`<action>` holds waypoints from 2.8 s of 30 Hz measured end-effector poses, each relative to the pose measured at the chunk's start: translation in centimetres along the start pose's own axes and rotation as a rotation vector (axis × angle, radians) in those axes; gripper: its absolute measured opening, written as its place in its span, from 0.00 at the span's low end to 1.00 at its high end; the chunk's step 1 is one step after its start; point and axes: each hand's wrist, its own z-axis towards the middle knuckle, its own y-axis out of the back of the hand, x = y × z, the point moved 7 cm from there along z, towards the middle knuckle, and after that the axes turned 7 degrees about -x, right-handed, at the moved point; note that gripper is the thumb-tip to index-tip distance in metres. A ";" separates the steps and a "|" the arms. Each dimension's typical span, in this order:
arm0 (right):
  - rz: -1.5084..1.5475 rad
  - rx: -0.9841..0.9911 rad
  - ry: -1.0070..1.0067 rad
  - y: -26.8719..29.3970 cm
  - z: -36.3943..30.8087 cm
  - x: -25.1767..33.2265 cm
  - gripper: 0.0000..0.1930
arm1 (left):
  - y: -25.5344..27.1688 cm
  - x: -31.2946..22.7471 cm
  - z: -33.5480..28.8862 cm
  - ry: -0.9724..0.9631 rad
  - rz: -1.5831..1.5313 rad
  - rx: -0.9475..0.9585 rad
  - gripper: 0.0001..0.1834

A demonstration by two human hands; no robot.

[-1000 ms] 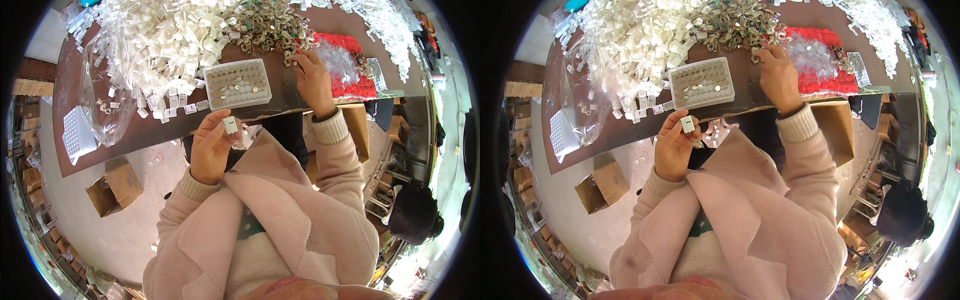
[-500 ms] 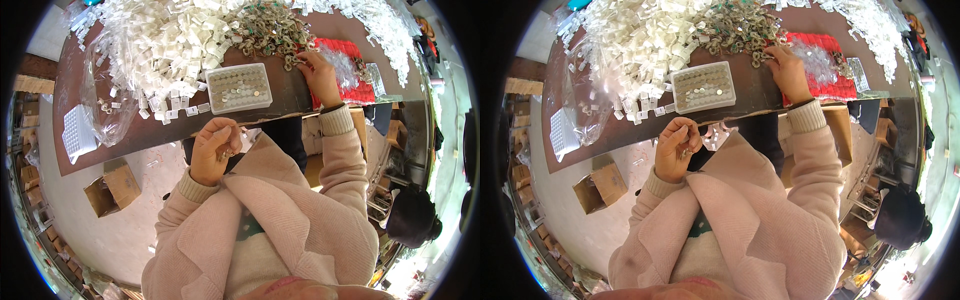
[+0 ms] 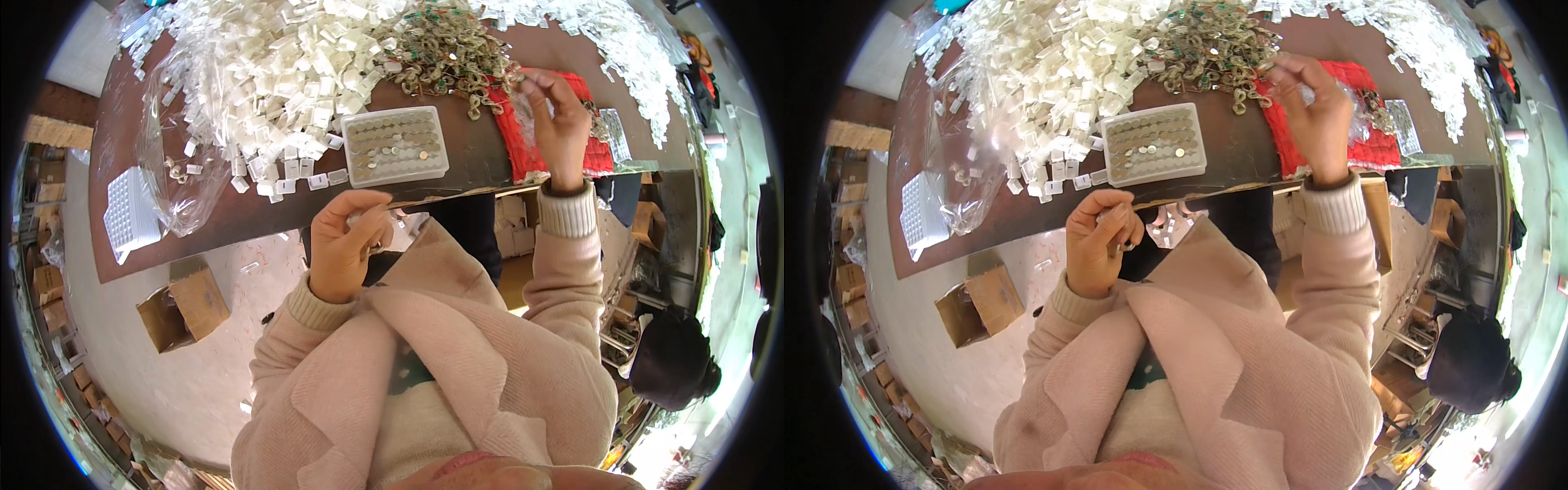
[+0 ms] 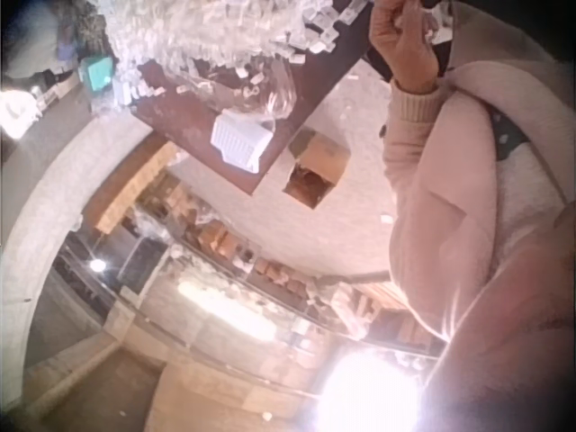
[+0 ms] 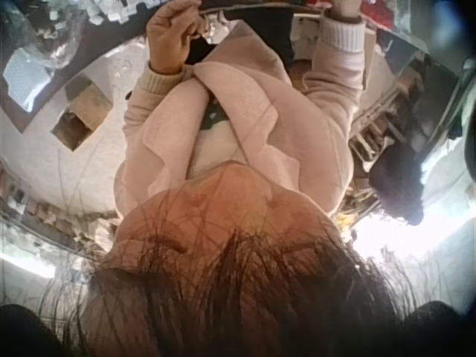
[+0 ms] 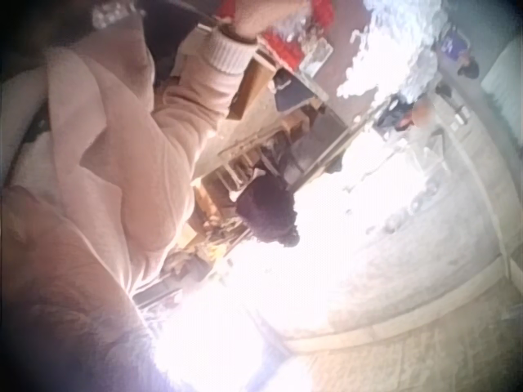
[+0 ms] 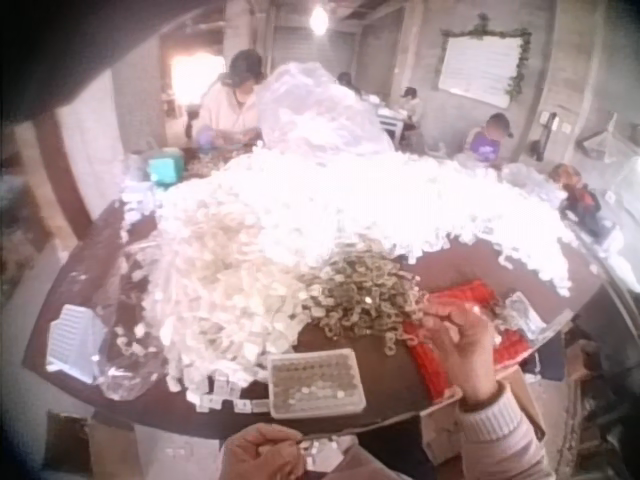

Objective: The person opens a plastic bag and removes small white plastic housings. They then repeatedly pick up metal contacts and insert them into the housings, placing the assembled units into a compartmentalized tray. The person continues this assembly process throughout the clip.

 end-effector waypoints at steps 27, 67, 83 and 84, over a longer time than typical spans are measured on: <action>-0.020 0.313 0.444 -10.8 -13.7 9.0 0.16 | 4.5 -1.6 -2.5 -0.351 0.586 -0.444 0.05; 0.284 0.322 -0.095 -12.3 -12.7 9.0 0.07 | 3.9 -3.3 -2.6 -0.457 0.229 -0.296 0.14; 0.478 0.549 -0.231 -13.1 -13.2 8.4 0.12 | 4.1 -4.1 -2.6 -0.539 0.325 -0.218 0.16; 0.440 0.519 -0.177 -12.9 -13.1 8.6 0.13 | 4.1 -4.0 -2.6 -0.543 0.317 -0.232 0.16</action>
